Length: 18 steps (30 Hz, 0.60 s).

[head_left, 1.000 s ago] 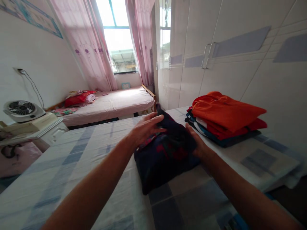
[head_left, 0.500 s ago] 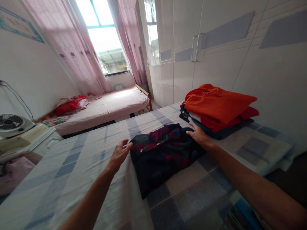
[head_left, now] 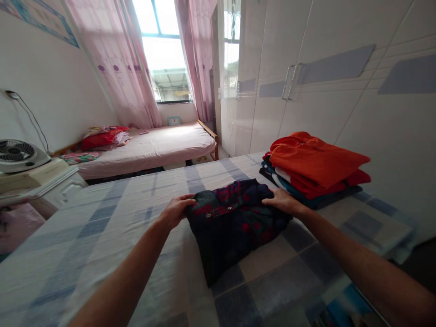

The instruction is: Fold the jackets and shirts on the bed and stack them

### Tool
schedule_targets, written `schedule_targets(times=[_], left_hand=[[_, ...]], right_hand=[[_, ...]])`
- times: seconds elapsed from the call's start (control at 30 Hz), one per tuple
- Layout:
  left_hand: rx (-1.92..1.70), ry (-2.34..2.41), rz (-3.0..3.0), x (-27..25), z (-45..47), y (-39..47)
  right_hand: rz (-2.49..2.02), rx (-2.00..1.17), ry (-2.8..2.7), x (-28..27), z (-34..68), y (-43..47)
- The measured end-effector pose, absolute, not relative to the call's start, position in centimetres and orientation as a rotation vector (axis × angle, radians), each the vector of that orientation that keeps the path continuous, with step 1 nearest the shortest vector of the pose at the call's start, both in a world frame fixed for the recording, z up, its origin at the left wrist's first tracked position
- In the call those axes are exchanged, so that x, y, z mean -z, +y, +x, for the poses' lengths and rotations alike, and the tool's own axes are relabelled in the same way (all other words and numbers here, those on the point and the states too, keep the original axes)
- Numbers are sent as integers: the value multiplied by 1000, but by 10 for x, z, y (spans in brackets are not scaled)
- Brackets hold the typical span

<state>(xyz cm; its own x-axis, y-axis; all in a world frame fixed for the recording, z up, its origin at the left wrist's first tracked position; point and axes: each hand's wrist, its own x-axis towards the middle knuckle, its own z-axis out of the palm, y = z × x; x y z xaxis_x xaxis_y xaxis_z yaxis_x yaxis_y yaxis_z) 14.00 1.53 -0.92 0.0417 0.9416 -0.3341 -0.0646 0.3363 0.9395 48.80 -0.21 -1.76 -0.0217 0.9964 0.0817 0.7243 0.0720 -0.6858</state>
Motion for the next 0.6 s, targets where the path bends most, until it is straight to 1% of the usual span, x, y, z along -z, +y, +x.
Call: schedule_targets(times=[0.07, 0.17, 0.27, 0.33, 0.4, 0.5, 0.6], left_hand=[[-990, 1213, 911, -4, 131, -4], [-1031, 1116, 905, -18, 117, -48], [-1083, 1147, 894, -10, 106, -97], [-1076, 1279, 905, 8, 96, -124], [-1063, 1533, 1069, 27, 81, -142], [-1075, 1903, 1569, 38, 58, -152], [-1051, 1891, 2077, 27, 55, -146]], right_hand=[[-1627, -654, -1878, -7, 480, 8], [-1534, -590, -2012, -47, 457, 31], [-1427, -590, -2169, -66, 425, 57], [-1445, -514, -2230, -61, 402, 71], [-1520, -390, -2219, -45, 383, 78], [-1574, -297, -2147, -17, 373, 74], [-1641, -275, -2111, 1, 383, 63]])
